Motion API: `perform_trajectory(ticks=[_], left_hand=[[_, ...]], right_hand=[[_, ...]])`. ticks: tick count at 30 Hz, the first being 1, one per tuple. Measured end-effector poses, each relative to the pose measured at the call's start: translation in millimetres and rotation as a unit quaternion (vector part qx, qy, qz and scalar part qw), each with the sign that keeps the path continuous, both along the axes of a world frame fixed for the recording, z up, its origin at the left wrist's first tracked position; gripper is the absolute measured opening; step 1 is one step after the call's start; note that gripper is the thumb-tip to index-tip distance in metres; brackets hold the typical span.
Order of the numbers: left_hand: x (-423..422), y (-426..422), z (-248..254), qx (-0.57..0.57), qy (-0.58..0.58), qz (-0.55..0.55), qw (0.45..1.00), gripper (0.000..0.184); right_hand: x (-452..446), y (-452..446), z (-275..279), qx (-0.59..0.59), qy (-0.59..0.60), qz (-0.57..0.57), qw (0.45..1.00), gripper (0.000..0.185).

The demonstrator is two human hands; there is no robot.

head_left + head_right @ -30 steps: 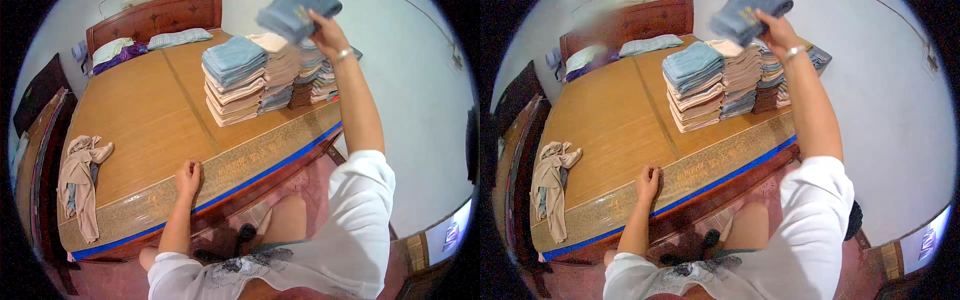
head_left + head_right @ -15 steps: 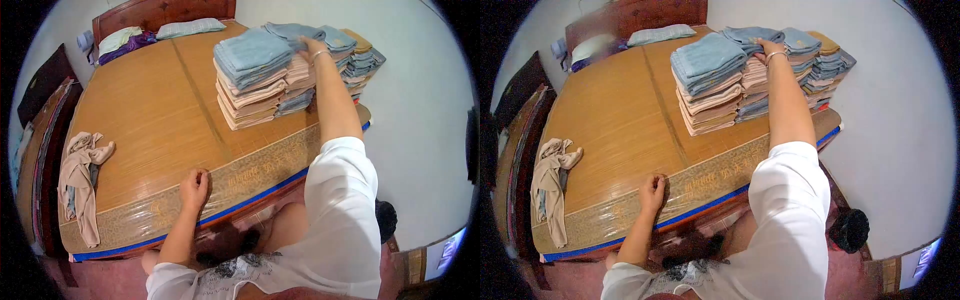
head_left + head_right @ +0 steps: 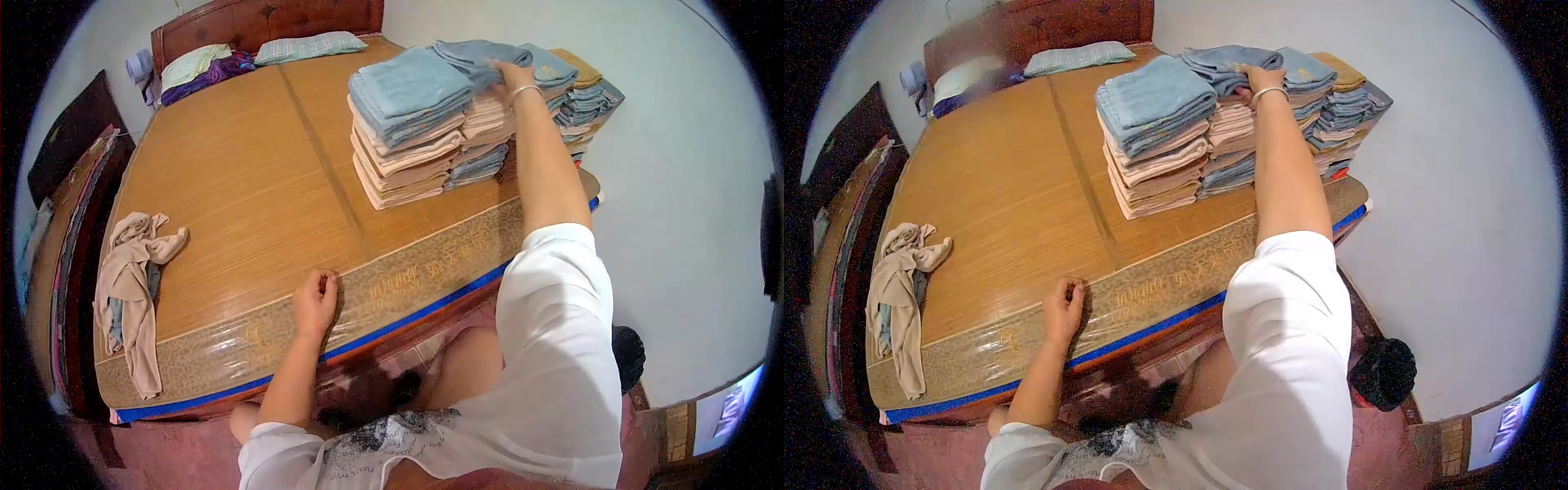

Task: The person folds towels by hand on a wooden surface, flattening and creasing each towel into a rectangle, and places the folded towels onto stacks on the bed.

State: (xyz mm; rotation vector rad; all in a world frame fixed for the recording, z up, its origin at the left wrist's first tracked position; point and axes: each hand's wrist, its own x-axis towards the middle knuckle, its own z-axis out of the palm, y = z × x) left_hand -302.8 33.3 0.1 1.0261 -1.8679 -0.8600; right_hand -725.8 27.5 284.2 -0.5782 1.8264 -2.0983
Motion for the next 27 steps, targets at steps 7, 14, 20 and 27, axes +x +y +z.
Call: perform_trajectory(ticks=[7, 14, 20, 27], left_hand=[[-1, -1, -4, -0.013, -0.006, 0.01, 1.0, 0.014], [-2, -6, -13, -0.026, -0.01, 0.002, 1.0, 0.018], [-3, -1, -2, -0.03, -0.045, 0.025, 0.998, 0.022], [1, 0, -2, -0.061, -0.052, 0.022, 0.997, 0.02]], right_hand=[[-29, 7, -12, 0.269, 0.36, -0.201, 0.871, 0.097], [35, 19, -25, 0.34, 0.657, -0.059, 0.67, 0.047], [88, 44, -68, -0.001, 0.685, -0.136, 0.716, 0.036], [234, 38, -240, 0.247, 0.654, 0.221, 0.68, 0.051]])
